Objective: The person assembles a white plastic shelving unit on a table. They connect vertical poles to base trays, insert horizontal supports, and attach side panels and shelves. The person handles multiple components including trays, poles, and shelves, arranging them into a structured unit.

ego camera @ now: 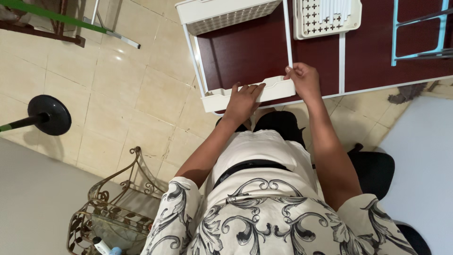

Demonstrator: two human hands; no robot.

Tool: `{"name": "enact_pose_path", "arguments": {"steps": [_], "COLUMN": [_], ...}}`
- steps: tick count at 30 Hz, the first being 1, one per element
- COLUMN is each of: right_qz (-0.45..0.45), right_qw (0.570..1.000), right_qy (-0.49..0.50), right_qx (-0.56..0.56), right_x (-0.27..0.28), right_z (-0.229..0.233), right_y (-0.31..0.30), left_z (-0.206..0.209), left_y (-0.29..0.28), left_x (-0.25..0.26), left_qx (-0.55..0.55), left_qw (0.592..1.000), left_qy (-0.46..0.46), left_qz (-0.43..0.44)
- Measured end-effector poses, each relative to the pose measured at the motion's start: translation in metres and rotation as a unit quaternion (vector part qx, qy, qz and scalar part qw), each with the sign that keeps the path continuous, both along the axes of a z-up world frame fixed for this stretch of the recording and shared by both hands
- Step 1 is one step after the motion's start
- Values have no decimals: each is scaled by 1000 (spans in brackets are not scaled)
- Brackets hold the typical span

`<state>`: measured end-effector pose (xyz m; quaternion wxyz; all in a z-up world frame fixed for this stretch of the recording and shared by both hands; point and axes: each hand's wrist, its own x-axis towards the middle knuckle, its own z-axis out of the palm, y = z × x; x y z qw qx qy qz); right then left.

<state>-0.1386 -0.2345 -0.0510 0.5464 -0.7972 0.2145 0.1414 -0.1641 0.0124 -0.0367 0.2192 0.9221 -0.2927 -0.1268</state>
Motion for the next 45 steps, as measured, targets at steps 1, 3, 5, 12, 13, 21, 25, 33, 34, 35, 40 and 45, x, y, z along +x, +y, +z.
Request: {"name": "enact_pose_path", "arguments": {"steps": [1,3,5,12,13,21,25,33,34,35,40,45], "right_qz": [8,23,24,29,34,-28,-32,-38,-34,-29,18,34], "right_qw": [1000,997,996,992,992,996,996,975,974,974,964,966], "right_qy": [-24,-70,-62,-41,-42,-77,-82,-170,-176,-181,-241,-240], "right_qx": [-5,-14,-51,-112,-118,-19,-14,-140,-136,-130,-107,-93], "right_x": [1,-1,-4,1,3,13,16,-5,-7,-9,-12,-7], "right_z": [0,0,0,9,11,19,16,36,40,45,62,67], "right_y": [2,5,8,17,18,23,21,4,0,-3,-19,-48], "left_z": [-1,-1,-1,-4,-4,10,14,17,19,22,33,29], "left_y": [1,0,-2,-4,-3,-2,-3,-1,-1,0,-6,-24], "left_x": [0,-1,-3,-3,-2,1,3,37,44,49,74,86], "left_qx": [-6,-8,-8,-10,-10,25,32,-18,-13,-12,-14,-53], "left_qw": [1000,1000,1000,1000,1000,999,998,990,984,982,982,982], "left_qy": [-11,-5,0,-13,-19,25,48,-131,-169,-175,-181,-178], "left_qz": [-1,3,5,10,10,4,7,57,60,63,53,43]}}
